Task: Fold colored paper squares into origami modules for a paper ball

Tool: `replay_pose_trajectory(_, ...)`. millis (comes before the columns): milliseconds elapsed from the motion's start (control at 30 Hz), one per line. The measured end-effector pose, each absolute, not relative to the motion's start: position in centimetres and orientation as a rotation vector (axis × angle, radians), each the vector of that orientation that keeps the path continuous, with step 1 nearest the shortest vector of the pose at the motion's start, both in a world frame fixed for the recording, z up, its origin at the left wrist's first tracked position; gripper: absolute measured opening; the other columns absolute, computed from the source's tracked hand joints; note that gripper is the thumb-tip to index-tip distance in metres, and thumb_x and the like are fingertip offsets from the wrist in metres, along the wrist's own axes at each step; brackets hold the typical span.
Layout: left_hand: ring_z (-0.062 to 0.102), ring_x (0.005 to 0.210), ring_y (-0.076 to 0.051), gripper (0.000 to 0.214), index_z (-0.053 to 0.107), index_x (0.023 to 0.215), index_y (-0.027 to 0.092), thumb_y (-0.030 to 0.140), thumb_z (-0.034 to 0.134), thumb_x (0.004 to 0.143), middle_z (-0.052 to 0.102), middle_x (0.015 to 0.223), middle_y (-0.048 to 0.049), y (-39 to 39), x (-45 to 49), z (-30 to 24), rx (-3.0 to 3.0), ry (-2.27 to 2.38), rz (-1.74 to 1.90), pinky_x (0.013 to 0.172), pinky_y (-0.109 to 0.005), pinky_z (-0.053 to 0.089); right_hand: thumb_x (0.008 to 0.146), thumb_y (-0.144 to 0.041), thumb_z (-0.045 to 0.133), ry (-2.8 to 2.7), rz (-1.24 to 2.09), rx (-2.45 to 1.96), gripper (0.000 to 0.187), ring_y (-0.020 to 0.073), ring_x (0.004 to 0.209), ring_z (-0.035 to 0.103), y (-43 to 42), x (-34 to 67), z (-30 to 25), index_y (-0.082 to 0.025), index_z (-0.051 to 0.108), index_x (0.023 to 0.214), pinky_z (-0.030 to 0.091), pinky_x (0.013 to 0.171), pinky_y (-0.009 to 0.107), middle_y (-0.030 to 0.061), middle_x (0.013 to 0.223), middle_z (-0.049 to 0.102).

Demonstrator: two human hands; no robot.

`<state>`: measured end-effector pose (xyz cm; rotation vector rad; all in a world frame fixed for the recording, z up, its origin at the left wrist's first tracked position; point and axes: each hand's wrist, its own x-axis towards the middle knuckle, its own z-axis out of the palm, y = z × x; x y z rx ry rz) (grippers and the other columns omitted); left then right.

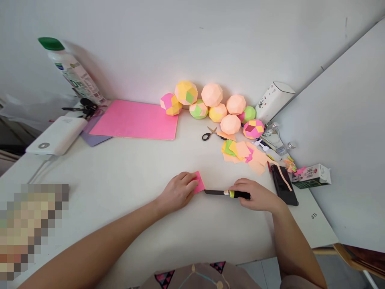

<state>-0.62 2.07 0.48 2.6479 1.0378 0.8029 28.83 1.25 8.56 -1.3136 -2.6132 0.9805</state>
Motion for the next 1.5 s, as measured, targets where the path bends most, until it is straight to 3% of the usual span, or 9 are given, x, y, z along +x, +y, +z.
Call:
replay_pose_trajectory(233, 0.058, 0.089, -0.025, 0.018, 0.054, 0.091, 0.018, 0.035, 0.057, 0.084, 0.063, 0.102, -0.0111, 2.1, -0.54, 0.5, 2.618, 1.057, 0.842, 0.07, -0.038, 0.052, 0.071, -0.002, 0.049, -2.578, 1.012, -1.285, 0.056, 0.0189, 0.096, 0.058, 1.3, 29.01, 8.32, -0.028, 0.063, 0.119, 0.049, 0.084, 0.03, 0.0041, 0.103, 0.064)
replay_pose_trajectory(633, 0.056, 0.094, -0.022, 0.014, 0.046, 0.088, 0.02, 0.03, 0.056, 0.085, 0.059, 0.105, -0.01, 2.36, -0.94, 0.73, 2.421, 1.026, 0.862, 0.078, -0.038, 0.049, 0.069, -0.002, 0.05, -2.598, 0.943, -1.294, 0.054, 0.0189, 0.09, 0.059, 1.15, 28.56, 8.97, -0.025, 0.065, 0.116, 0.05, 0.079, 0.03, 0.0056, 0.096, 0.064)
replay_pose_trajectory(833, 0.056, 0.091, -0.021, 0.007, 0.043, 0.089, 0.02, 0.016, 0.048, 0.086, 0.06, 0.102, -0.0094, 2.25, -0.83, 0.65, 2.422, 1.012, 0.899, 0.076, -0.036, 0.049, 0.07, -0.003, 0.05, -2.618, 0.949, -1.295, 0.053, 0.0191, 0.092, 0.058, 1.18, 28.7, 8.91, -0.024, 0.064, 0.116, 0.05, 0.08, 0.03, 0.0061, 0.097, 0.063)
replay_pose_trajectory(1000, 0.056, 0.091, -0.022, 0.017, 0.046, 0.097, 0.02, 0.008, 0.04, 0.087, 0.059, 0.107, -0.0114, 1.99, -0.72, 0.4, 2.586, 1.016, 0.909, 0.072, -0.036, 0.05, 0.07, -0.003, 0.05, -2.607, 0.967, -1.279, 0.054, 0.0193, 0.094, 0.057, 1.22, 28.93, 8.65, -0.024, 0.064, 0.117, 0.049, 0.082, 0.031, 0.0061, 0.099, 0.063)
replay_pose_trajectory(1167, 0.055, 0.09, -0.023, 0.007, 0.055, 0.09, 0.019, 0.02, 0.049, 0.087, 0.06, 0.105, -0.0104, 2.03, -0.7, 0.66, 2.622, 1.015, 0.785, 0.075, -0.037, 0.05, 0.07, -0.003, 0.051, -2.591, 0.969, -1.287, 0.054, 0.0191, 0.095, 0.057, 1.16, 28.93, 8.71, -0.025, 0.063, 0.118, 0.048, 0.083, 0.031, 0.0057, 0.1, 0.063)
replay_pose_trajectory(1267, 0.055, 0.089, -0.023, 0.012, 0.055, 0.089, 0.018, 0.029, 0.052, 0.086, 0.061, 0.104, -0.0115, 2.11, -0.65, 0.76, 2.588, 1.034, 0.84, 0.074, -0.037, 0.051, 0.07, -0.002, 0.05, -2.595, 0.968, -1.286, 0.054, 0.0189, 0.094, 0.057, 1.14, 28.87, 8.8, -0.025, 0.063, 0.117, 0.048, 0.083, 0.031, 0.0056, 0.1, 0.063)
replay_pose_trajectory(1500, 0.055, 0.09, -0.023, 0.011, 0.055, 0.088, 0.017, 0.028, 0.053, 0.086, 0.061, 0.103, -0.0111, 2.07, -0.68, 0.87, 2.556, 1.043, 0.821, 0.074, -0.036, 0.05, 0.071, -0.002, 0.049, -2.596, 0.982, -1.279, 0.055, 0.0182, 0.095, 0.057, 1.09, 28.9, 8.88, -0.026, 0.063, 0.118, 0.048, 0.083, 0.03, 0.005, 0.1, 0.062)
